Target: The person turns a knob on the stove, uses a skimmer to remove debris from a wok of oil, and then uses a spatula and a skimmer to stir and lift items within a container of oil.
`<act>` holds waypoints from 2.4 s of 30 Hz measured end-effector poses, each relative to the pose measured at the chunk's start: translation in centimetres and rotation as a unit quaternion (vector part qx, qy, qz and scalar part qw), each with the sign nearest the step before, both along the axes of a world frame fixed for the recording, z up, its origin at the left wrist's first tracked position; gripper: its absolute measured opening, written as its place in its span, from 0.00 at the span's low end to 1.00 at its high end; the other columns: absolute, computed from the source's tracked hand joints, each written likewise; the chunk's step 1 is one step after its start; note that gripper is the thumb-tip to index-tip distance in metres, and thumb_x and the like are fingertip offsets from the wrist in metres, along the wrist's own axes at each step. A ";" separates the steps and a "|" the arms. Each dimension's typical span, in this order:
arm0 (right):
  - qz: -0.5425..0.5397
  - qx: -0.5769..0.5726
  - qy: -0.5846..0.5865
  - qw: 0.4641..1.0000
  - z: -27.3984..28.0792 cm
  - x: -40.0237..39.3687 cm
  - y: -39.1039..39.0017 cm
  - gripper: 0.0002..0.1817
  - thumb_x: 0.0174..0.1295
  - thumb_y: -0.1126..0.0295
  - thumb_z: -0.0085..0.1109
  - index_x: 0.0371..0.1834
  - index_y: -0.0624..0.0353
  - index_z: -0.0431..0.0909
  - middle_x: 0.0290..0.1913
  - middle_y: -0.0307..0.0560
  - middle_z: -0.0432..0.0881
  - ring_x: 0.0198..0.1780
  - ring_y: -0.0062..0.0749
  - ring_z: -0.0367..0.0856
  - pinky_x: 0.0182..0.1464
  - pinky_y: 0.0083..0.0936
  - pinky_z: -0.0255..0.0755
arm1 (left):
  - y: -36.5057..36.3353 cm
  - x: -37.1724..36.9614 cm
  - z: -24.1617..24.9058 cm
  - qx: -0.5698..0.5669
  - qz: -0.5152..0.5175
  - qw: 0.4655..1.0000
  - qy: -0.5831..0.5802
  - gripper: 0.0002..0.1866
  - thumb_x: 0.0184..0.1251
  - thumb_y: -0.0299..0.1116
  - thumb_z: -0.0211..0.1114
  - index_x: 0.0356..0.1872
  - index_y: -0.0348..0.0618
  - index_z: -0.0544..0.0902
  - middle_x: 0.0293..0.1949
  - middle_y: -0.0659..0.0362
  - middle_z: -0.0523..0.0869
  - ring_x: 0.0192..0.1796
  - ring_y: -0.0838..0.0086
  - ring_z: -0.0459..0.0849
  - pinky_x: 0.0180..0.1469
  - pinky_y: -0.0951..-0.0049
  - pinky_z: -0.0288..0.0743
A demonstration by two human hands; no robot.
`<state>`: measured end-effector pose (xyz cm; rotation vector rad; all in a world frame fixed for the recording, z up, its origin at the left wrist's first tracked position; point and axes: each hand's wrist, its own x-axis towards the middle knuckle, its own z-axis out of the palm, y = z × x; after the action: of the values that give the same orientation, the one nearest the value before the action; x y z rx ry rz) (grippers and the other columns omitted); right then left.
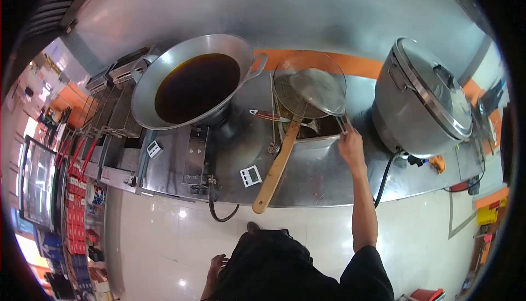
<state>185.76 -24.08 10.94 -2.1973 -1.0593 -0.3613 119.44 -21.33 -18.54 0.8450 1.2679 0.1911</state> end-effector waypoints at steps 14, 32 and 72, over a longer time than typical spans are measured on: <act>0.185 0.176 0.371 0.893 23.3 -17.0 -0.6 0.15 0.73 0.63 0.42 0.50 0.62 0.72 0.22 0.32 0.68 0.19 0.10 0.64 0.18 0.11 0.57 | -4.1 -6.3 -6.0 0.183 -0.277 0.930 0.155 0.16 0.62 0.40 0.60 0.47 0.44 0.81 0.40 0.52 0.85 0.41 0.63 0.85 0.44 0.65 0.79; 0.142 -0.105 -0.269 0.947 13.9 -6.8 36.4 0.13 0.64 0.71 0.39 0.44 0.60 0.74 0.29 0.60 0.81 0.22 0.48 0.82 0.29 0.40 0.76 | 13.7 -16.1 -2.6 -0.088 0.193 0.975 0.060 0.20 0.65 0.42 0.54 0.51 0.38 0.71 0.45 0.46 0.80 0.44 0.53 0.83 0.45 0.50 0.78; 0.146 -0.336 0.059 0.928 15.6 -15.8 37.5 0.13 0.69 0.67 0.38 0.44 0.54 0.76 0.11 0.40 0.67 0.09 0.25 0.65 0.10 0.25 0.60 | 12.2 -19.0 -3.4 -0.103 0.159 0.979 0.072 0.20 0.64 0.43 0.57 0.51 0.42 0.74 0.45 0.50 0.82 0.41 0.62 0.81 0.42 0.60 0.74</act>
<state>169.94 13.39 26.57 -2.5325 -1.5825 0.3194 100.47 -9.14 -21.92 0.4804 1.5274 0.2522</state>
